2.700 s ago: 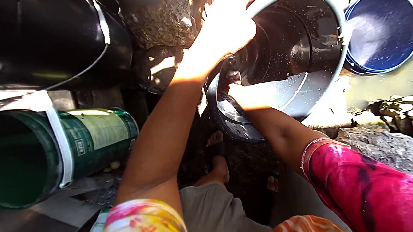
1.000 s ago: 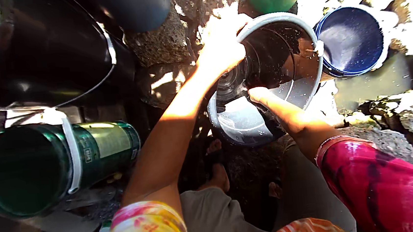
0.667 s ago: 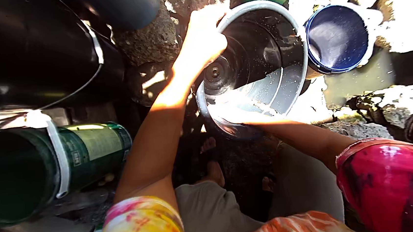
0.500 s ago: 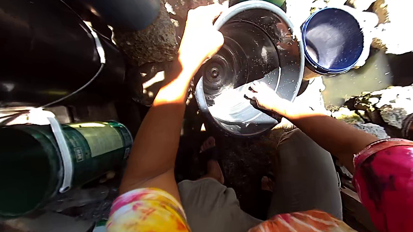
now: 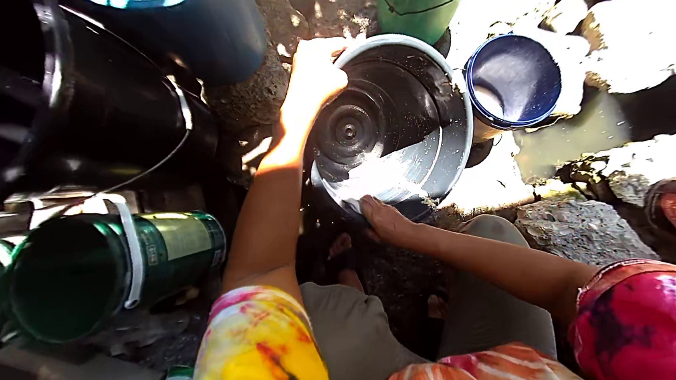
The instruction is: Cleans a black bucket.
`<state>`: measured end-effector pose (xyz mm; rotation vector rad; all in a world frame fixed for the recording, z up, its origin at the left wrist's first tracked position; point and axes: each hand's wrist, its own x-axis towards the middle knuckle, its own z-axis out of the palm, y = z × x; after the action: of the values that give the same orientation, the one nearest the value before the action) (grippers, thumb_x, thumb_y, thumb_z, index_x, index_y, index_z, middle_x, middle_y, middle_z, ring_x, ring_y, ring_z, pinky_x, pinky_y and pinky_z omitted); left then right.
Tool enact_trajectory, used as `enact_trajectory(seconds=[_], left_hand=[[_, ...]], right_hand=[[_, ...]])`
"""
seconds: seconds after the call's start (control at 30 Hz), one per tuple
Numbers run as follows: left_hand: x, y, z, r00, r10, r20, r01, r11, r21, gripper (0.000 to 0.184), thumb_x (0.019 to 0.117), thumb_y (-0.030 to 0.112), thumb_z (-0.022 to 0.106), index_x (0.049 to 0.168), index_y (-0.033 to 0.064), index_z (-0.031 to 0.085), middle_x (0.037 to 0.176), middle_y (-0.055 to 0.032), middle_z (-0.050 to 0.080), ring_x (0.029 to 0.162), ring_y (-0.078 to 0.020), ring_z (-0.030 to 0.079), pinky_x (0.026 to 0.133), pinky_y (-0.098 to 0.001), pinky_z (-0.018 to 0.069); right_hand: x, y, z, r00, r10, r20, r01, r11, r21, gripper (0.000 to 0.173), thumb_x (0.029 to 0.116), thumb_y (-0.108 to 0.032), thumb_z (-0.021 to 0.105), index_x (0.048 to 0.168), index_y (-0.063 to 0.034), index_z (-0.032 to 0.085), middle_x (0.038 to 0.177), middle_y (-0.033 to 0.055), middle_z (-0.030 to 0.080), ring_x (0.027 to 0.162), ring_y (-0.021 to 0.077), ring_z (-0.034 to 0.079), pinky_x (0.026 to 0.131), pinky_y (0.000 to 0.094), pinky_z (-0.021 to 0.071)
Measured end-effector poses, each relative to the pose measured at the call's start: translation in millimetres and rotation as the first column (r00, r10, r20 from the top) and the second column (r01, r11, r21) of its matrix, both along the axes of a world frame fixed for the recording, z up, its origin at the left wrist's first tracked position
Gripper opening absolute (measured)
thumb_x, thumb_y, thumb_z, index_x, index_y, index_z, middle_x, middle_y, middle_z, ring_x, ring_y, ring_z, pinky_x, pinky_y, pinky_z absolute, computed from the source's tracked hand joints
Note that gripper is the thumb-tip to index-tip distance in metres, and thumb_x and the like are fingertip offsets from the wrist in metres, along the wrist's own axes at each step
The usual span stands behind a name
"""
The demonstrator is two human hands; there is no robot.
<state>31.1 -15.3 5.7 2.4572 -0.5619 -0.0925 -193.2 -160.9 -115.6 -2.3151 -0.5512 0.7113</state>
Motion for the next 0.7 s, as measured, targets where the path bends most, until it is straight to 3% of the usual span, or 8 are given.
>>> enact_trajectory(seconds=[0.1, 0.2, 0.3, 0.33, 0.5, 0.57, 0.63, 0.7], left_hand=[[-1, 10, -3, 0.999, 0.032, -0.015, -0.032, 0.999, 0.005, 0.039, 0.084, 0.001, 0.062, 0.121, 0.0004, 0.072, 0.12, -0.0223, 0.071, 0.115, -0.0362, 0.066, 0.1, -0.0555, 0.0457], [-5, 12, -5, 0.994, 0.064, -0.09, -0.06, 0.997, 0.047, 0.043, 0.095, 0.0, 0.06, 0.138, -0.0022, 0.056, 0.132, -0.0275, 0.063, 0.126, -0.0415, 0.06, 0.108, -0.0557, 0.0434], [-30, 8, -4, 0.966, 0.14, -0.219, -0.136, 0.99, 0.033, 0.077, 0.0922, 0.001, 0.061, 0.159, 0.0002, 0.024, 0.149, -0.0291, 0.048, 0.138, -0.0417, 0.05, 0.114, -0.0554, 0.0393], [-43, 2, -6, 0.954, 0.18, -0.239, -0.184, 0.983, 0.003, 0.083, 0.0899, 0.003, 0.064, 0.161, 0.0003, 0.021, 0.148, -0.0294, 0.049, 0.136, -0.0413, 0.053, 0.111, -0.0556, 0.0425], [-90, -39, -37, 0.901, 0.397, -0.174, -0.431, 0.863, -0.264, 0.086, 0.0772, -0.01, 0.058, 0.157, -0.0035, 0.029, 0.16, -0.0252, 0.035, 0.149, -0.0303, 0.036, 0.122, -0.0403, 0.0305], [-81, -31, -44, 0.89, 0.428, -0.154, -0.455, 0.836, -0.307, 0.081, 0.079, -0.014, 0.054, 0.157, -0.003, 0.032, 0.161, -0.0203, 0.039, 0.149, -0.0228, 0.039, 0.121, -0.0334, 0.0326], [-73, -19, -48, 0.893, 0.423, -0.152, -0.449, 0.83, -0.331, 0.078, 0.0797, -0.015, 0.052, 0.155, -0.005, 0.036, 0.16, -0.0195, 0.04, 0.147, -0.0207, 0.042, 0.119, -0.0307, 0.0353], [-66, -17, -49, 0.893, 0.418, -0.168, -0.45, 0.829, -0.332, 0.075, 0.0783, -0.015, 0.052, 0.152, -0.0019, 0.042, 0.157, -0.0185, 0.044, 0.145, -0.02, 0.045, 0.117, -0.0314, 0.0386]], right_hand=[[-13, -40, -26, 0.997, 0.039, -0.072, -0.049, 0.99, -0.132, 0.058, 0.09, -0.005, 0.07, 0.142, 0.0106, 0.05, 0.146, 0.0312, 0.051, 0.137, 0.0446, 0.05, 0.113, 0.0551, 0.0413], [-12, -38, -17, 0.997, -0.076, 0.015, 0.077, 0.996, -0.05, 0.053, 0.0908, -0.005, 0.068, 0.142, 0.004, 0.056, 0.131, 0.028, 0.063, 0.122, 0.0433, 0.062, 0.104, 0.0572, 0.0486], [8, -18, 17, 0.945, -0.307, 0.114, 0.299, 0.951, 0.084, 0.018, 0.0915, -0.008, 0.07, 0.102, 0.0066, 0.072, 0.09, 0.0263, 0.071, 0.087, 0.0438, 0.071, 0.079, 0.0602, 0.0553], [20, -10, 32, 0.923, -0.371, 0.104, 0.365, 0.928, 0.072, 0.02, 0.094, -0.011, 0.068, 0.095, 0.0081, 0.071, 0.086, 0.0268, 0.07, 0.086, 0.0439, 0.07, 0.079, 0.0603, 0.0539], [67, 22, 67, 0.858, -0.51, -0.06, 0.51, 0.832, 0.217, 0.044, 0.0979, -0.011, 0.059, 0.138, 0.0055, 0.053, 0.126, 0.024, 0.065, 0.12, 0.033, 0.063, 0.103, 0.0502, 0.0493], [48, 18, 56, 0.918, -0.396, -0.012, 0.389, 0.896, 0.215, 0.041, 0.1056, -0.02, 0.053, 0.136, 0.0085, 0.053, 0.122, 0.0271, 0.065, 0.116, 0.0369, 0.065, 0.101, 0.0528, 0.0506], [27, -2, 28, 0.977, -0.213, 0.003, 0.212, 0.972, 0.103, 0.041, 0.1076, -0.029, 0.052, 0.108, 0.0096, 0.067, 0.095, 0.0264, 0.07, 0.094, 0.0408, 0.07, 0.086, 0.0588, 0.0532], [19, -29, 9, 0.998, -0.064, 0.011, 0.064, 0.998, -0.017, 0.034, 0.1065, -0.023, 0.052, 0.105, 0.0056, 0.071, 0.095, 0.0251, 0.072, 0.097, 0.0423, 0.07, 0.089, 0.0608, 0.053]])
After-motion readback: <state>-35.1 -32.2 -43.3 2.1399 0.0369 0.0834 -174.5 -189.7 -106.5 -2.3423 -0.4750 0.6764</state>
